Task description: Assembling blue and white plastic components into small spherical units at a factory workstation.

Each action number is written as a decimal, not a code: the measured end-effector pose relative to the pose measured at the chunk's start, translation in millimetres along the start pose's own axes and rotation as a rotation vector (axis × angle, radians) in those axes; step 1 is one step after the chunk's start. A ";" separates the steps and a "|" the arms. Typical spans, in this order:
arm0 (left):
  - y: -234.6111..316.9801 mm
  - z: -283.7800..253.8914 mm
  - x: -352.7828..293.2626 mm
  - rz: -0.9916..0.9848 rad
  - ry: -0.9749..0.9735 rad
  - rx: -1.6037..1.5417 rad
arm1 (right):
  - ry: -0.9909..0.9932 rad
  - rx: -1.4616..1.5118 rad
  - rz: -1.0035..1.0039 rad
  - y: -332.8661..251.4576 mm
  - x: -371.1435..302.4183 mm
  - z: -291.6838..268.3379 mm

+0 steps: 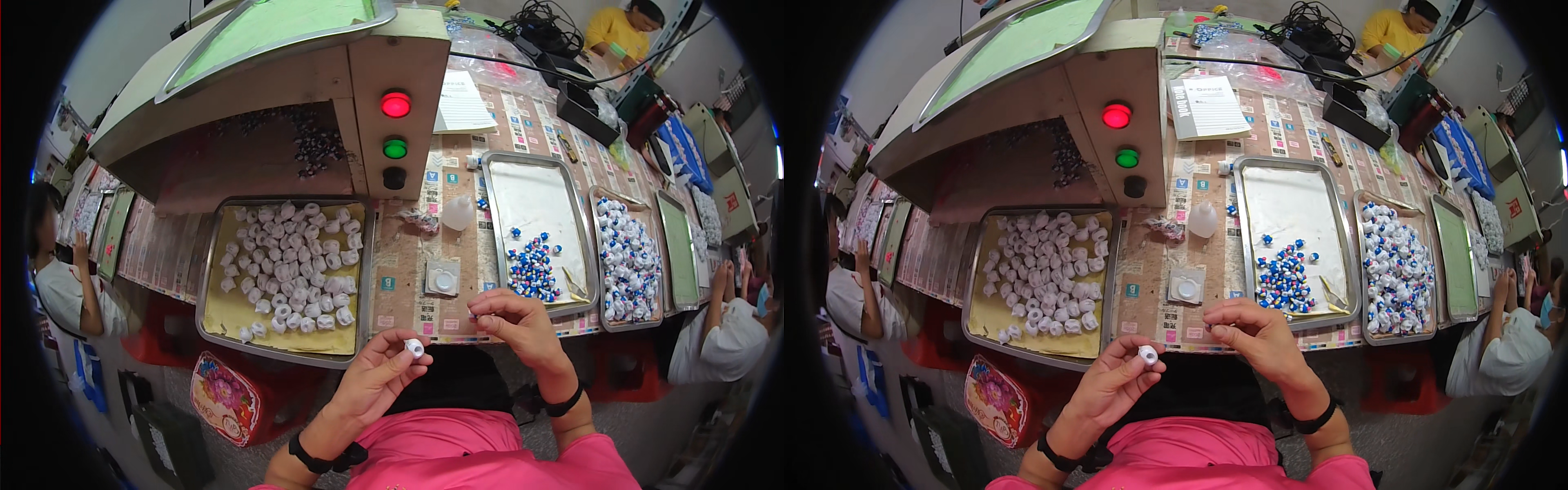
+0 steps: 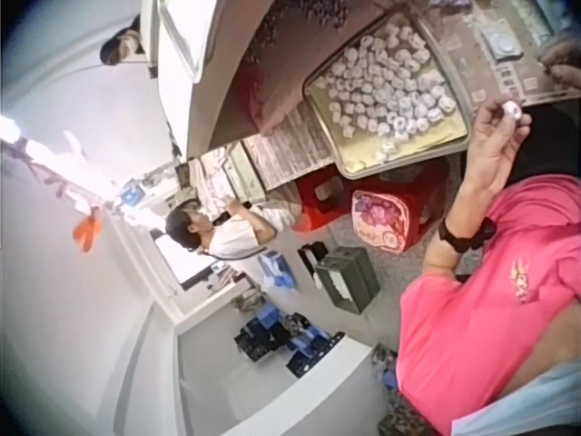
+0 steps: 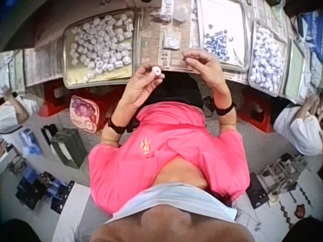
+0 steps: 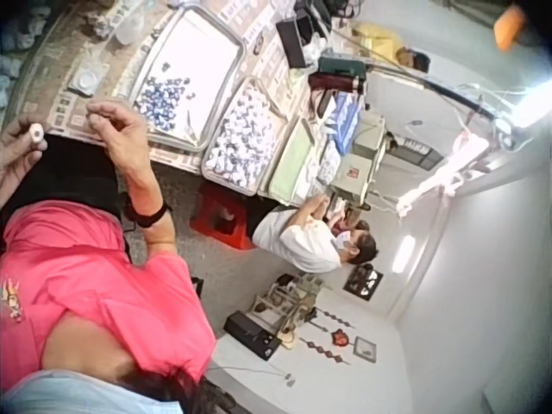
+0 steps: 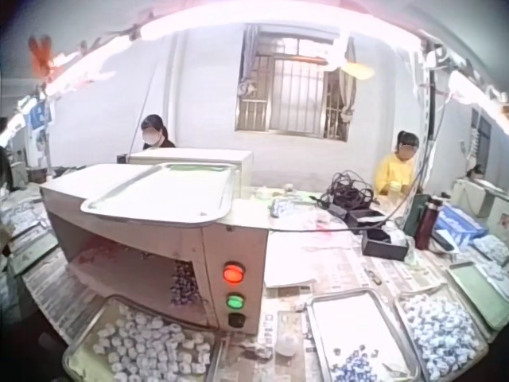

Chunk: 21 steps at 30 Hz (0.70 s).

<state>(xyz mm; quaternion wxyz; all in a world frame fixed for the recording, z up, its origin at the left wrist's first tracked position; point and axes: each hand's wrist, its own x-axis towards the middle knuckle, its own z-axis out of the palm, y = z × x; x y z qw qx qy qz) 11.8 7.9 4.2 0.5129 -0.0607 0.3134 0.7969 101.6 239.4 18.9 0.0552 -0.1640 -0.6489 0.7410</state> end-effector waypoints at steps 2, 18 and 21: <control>-0.1 -0.9 -1.0 0.003 0.014 0.013 | -0.016 -0.004 0.033 -4.8 3.2 5.4; 2.3 -14.4 -10.0 -0.011 -0.009 -0.022 | 0.123 -0.247 -0.037 -0.1 30.0 20.3; 2.8 -14.5 -10.9 -0.017 -0.026 -0.021 | 0.145 -0.493 -0.214 7.0 35.0 18.0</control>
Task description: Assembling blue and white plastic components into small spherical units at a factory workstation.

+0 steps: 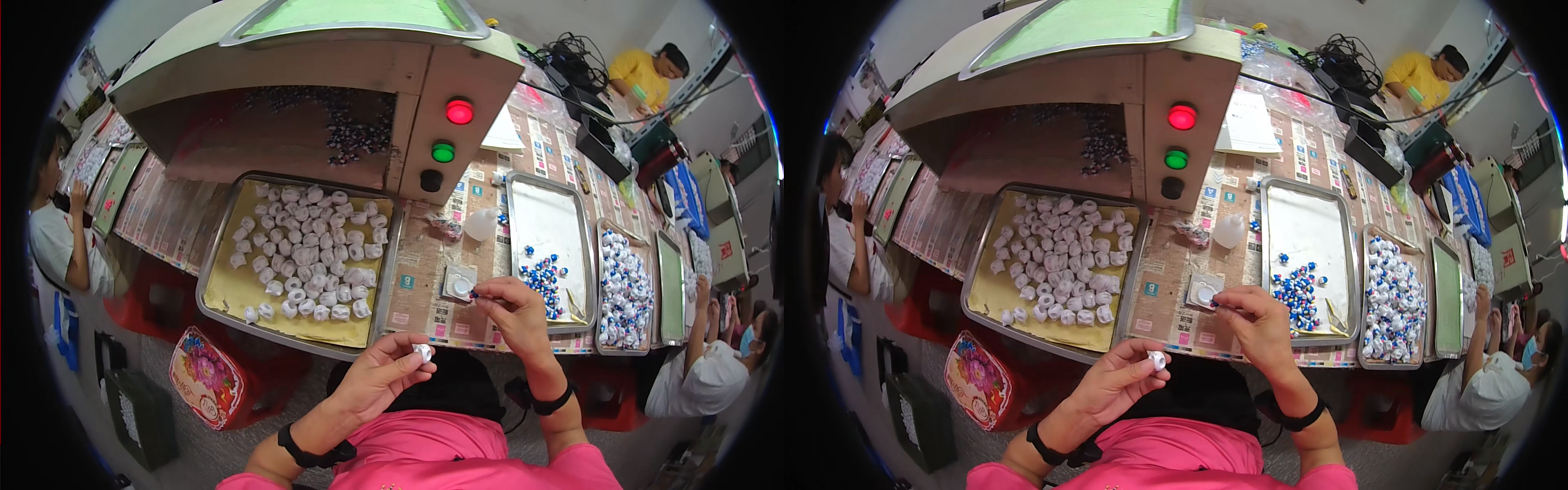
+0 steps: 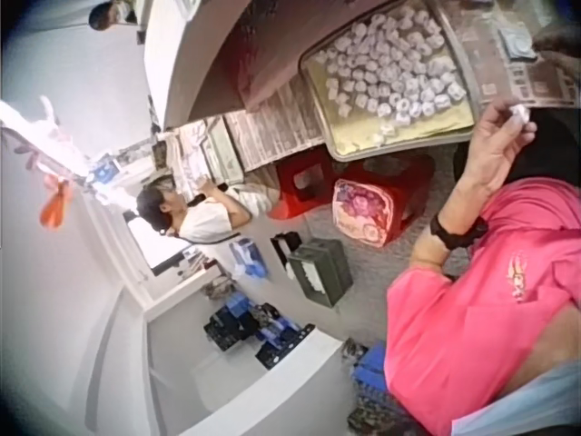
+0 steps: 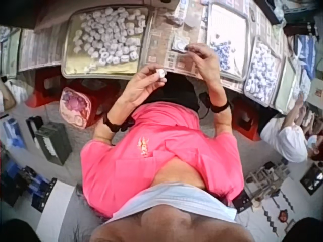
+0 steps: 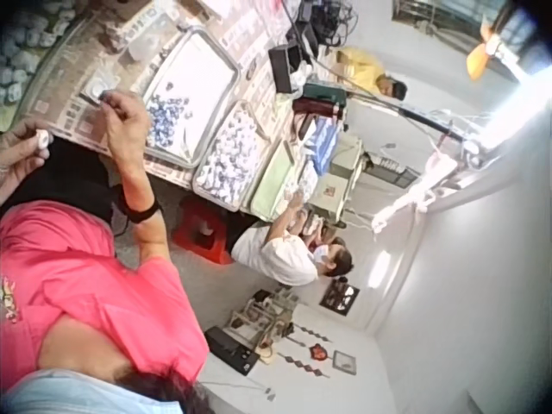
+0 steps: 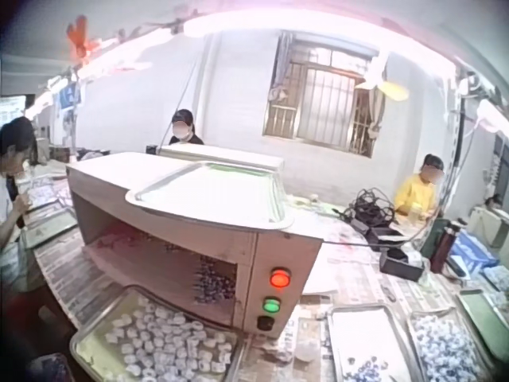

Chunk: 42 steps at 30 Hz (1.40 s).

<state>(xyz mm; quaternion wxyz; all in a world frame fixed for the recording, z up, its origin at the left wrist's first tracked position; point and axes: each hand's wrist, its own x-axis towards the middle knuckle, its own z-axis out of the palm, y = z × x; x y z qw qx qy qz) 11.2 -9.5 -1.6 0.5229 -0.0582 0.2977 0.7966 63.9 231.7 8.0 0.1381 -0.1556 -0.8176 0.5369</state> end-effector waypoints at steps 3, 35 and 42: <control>0.0 -0.7 -0.2 -0.012 -0.016 0.007 | 0.045 -0.172 -0.122 -8.5 4.7 4.1; -5.7 12.1 15.2 0.032 0.024 -0.016 | -0.060 -0.028 -0.127 -48.6 -31.5 12.5; -8.8 15.9 18.9 -0.003 0.024 -0.009 | -0.119 0.213 -0.050 -40.7 -39.8 11.8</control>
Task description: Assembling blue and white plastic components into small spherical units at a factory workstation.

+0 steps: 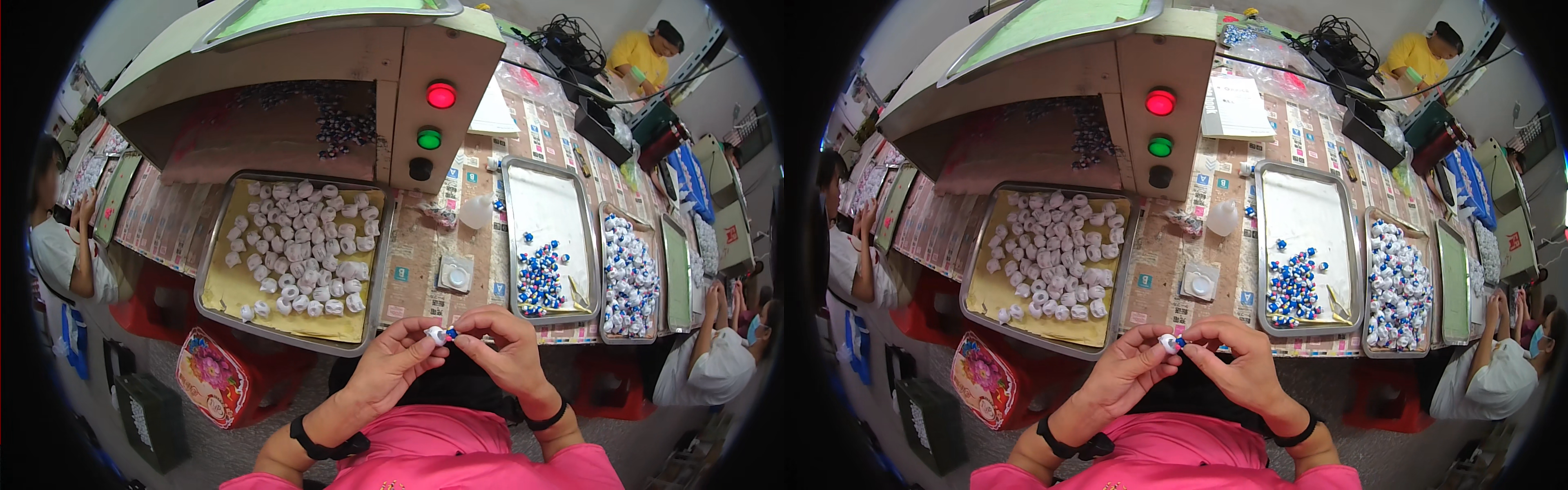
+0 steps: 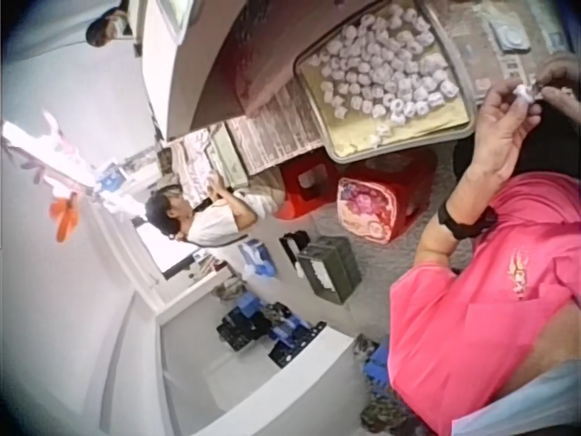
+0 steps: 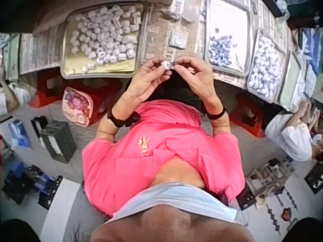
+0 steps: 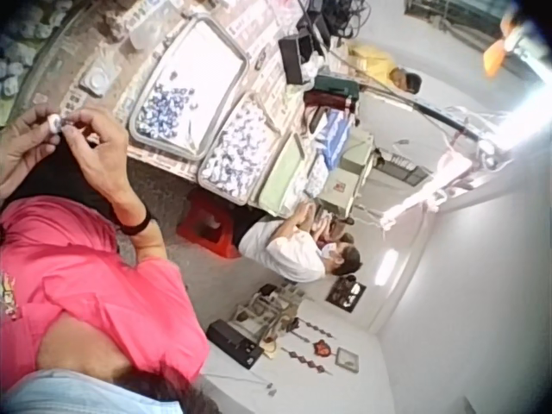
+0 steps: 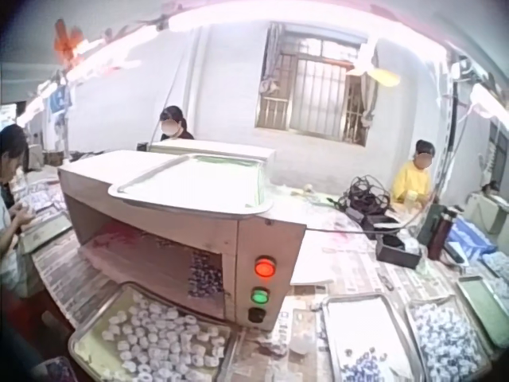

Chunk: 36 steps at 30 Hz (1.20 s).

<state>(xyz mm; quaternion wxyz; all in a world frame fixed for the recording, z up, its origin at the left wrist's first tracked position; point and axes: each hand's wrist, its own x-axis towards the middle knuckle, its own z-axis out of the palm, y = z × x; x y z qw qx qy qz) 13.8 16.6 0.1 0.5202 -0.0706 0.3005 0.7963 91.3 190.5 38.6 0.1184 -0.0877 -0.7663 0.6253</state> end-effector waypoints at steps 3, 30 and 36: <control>-1.6 0.6 1.3 -0.006 -0.011 0.004 | -0.076 -0.016 0.076 2.2 -2.4 -5.1; -15.0 7.6 -2.4 0.036 0.010 0.226 | -0.072 0.077 -0.060 3.5 -15.6 -23.6; 0.4 26.7 -2.7 0.014 -0.040 0.328 | 0.438 -0.318 -0.056 10.9 -23.5 -94.8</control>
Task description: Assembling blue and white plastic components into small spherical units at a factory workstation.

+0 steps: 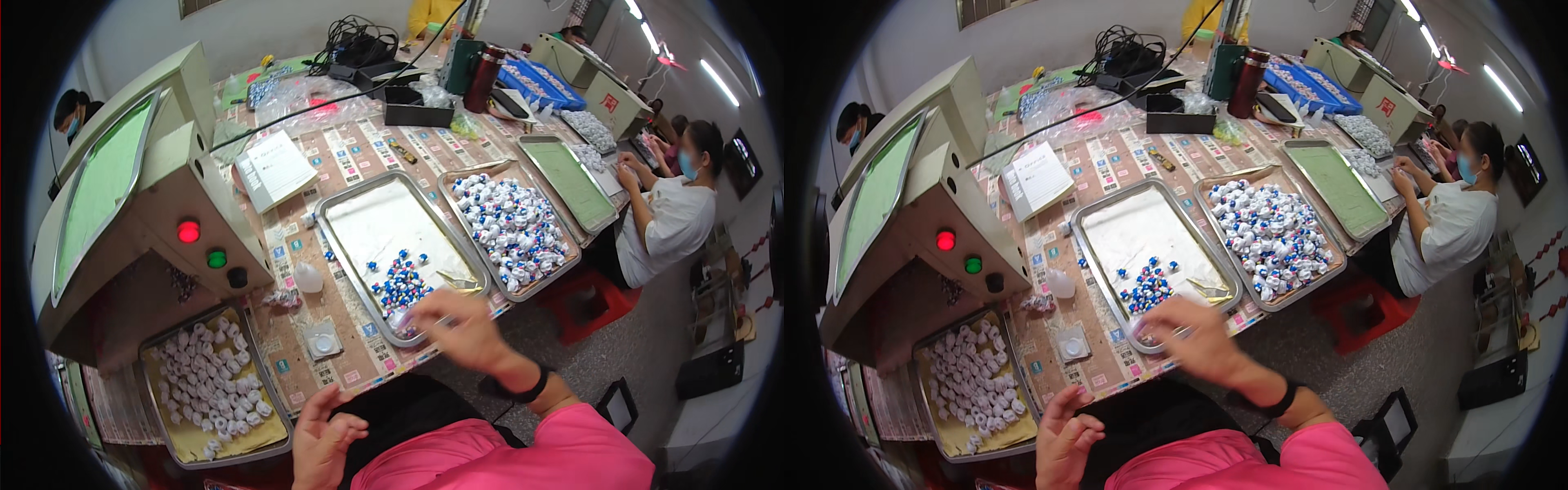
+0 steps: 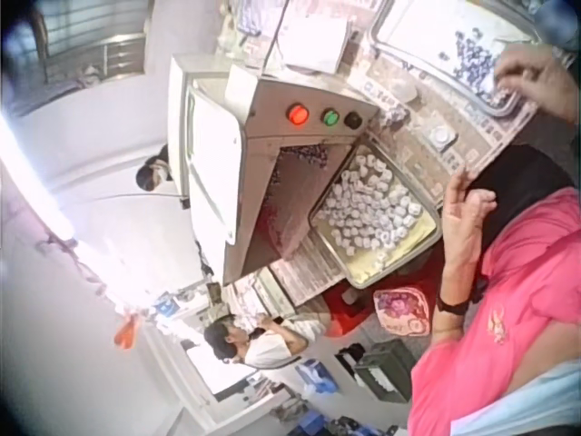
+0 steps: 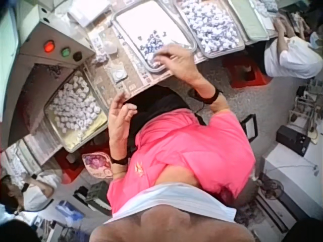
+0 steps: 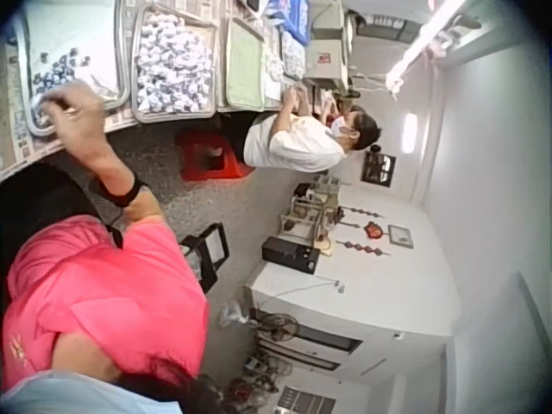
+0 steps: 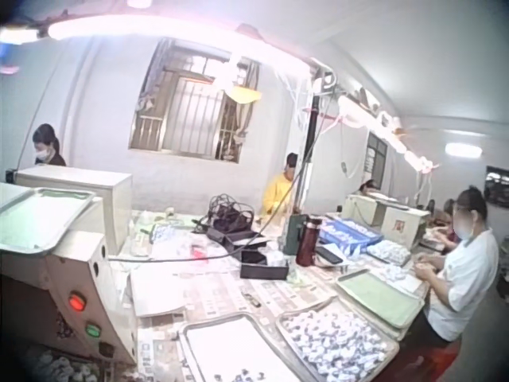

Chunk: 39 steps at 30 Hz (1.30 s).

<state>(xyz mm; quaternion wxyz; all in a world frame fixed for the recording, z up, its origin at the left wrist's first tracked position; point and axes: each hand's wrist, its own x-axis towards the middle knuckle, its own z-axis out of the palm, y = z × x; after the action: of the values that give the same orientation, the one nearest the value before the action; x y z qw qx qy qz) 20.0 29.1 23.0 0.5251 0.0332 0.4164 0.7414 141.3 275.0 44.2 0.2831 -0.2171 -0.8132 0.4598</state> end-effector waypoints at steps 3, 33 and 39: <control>11.1 -19.5 -12.6 0.075 0.094 0.085 | 0.472 -0.311 0.029 44.1 17.2 -61.0; 56.7 -99.5 -53.0 0.647 0.689 0.717 | -0.303 -0.690 -0.253 53.9 70.7 38.1; 51.6 -94.4 -42.7 0.710 0.626 1.176 | -0.255 -0.568 -0.204 59.9 75.9 40.2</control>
<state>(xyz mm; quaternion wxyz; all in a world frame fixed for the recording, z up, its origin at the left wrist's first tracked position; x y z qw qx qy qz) -45.6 -65.5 11.8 0.0077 0.2278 0.8376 0.4965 63.8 325.4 -4.9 0.1519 -0.1454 -0.9554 0.2075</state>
